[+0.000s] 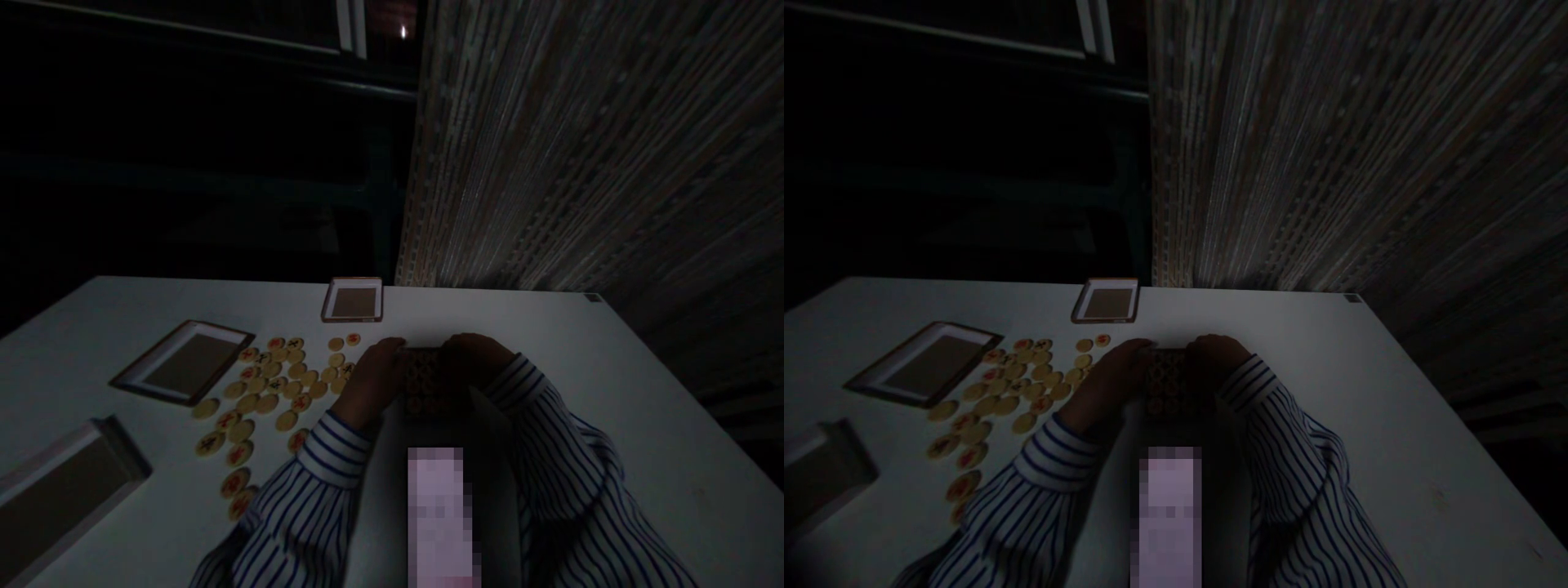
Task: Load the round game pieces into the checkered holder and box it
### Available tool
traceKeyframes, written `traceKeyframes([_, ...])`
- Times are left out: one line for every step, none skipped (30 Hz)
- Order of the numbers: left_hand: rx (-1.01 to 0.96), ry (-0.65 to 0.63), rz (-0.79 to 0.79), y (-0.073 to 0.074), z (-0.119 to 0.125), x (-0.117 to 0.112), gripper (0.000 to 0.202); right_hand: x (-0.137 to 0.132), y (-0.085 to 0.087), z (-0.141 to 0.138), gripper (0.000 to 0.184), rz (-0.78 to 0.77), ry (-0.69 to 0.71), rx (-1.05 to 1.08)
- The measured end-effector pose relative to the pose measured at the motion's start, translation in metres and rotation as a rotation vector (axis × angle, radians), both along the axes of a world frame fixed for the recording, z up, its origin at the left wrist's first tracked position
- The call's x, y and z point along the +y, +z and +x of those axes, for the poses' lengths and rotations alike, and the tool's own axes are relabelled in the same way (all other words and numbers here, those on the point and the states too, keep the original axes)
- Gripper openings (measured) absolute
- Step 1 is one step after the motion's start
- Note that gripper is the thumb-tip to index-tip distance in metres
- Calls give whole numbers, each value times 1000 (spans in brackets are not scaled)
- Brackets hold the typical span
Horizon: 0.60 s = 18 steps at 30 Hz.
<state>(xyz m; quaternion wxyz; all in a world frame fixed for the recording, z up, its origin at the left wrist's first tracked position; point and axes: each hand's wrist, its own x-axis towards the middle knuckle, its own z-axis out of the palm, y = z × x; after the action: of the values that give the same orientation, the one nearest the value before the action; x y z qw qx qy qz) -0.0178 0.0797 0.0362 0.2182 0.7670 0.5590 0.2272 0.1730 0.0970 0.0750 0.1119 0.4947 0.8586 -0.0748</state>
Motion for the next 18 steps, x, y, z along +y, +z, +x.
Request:
traceKeyframes([5,1,0,1,0,0,37,0,-1,-1,27,-3,10,-15])
traceKeyframes([6,0,0,1,0,0,37,1,-1,-1,28,-1,17,-25])
traceKeyframes([6,0,2,2,0,0,36,1,-1,-2,28,0,21,-33])
traceKeyframes([3,2,6,2,0,0,36,1,0,-2,28,-1,27,-38])
traceKeyframes([0,5,7,2,0,0,36,1,0,-2,28,1,31,-41])
traceKeyframes([-3,10,5,1,0,0,36,1,0,-2,28,4,36,-44])
traceKeyframes([-4,10,3,1,-1,0,35,1,0,-2,28,6,42,-50])
traceKeyframes([-4,9,6,0,-1,0,35,1,0,-2,28,8,46,-55])
traceKeyframes([-3,4,11,-1,-1,1,35,2,0,-2,28,7,49,-63])
traceKeyframes([1,-1,16,-2,-2,1,35,2,-1,-2,28,7,49,-73])
traceKeyframes([6,-6,22,-2,-2,1,35,2,-2,-1,28,6,46,-82])
traceKeyframes([12,-8,26,-3,-2,1,35,2,-2,-1,27,8,44,-85])
traceKeyframes([18,-6,26,-3,-3,1,35,2,-3,0,27,11,44,-82])
traceKeyframes([24,-5,21,-2,-3,1,35,2,-3,0,26,12,47,-75])
traceKeyframes([28,-5,17,-1,-3,1,35,2,-3,0,26,12,52,-65])
traceKeyframes([27,-5,14,0,-3,1,35,2,-2,1,26,11,57,-55])
traceKeyframes([23,-5,10,1,-3,0,35,1,-2,0,26,8,60,-49])
traceKeyframes([19,-6,6,1,-3,0,35,1,-1,0,27,8,59,-51])
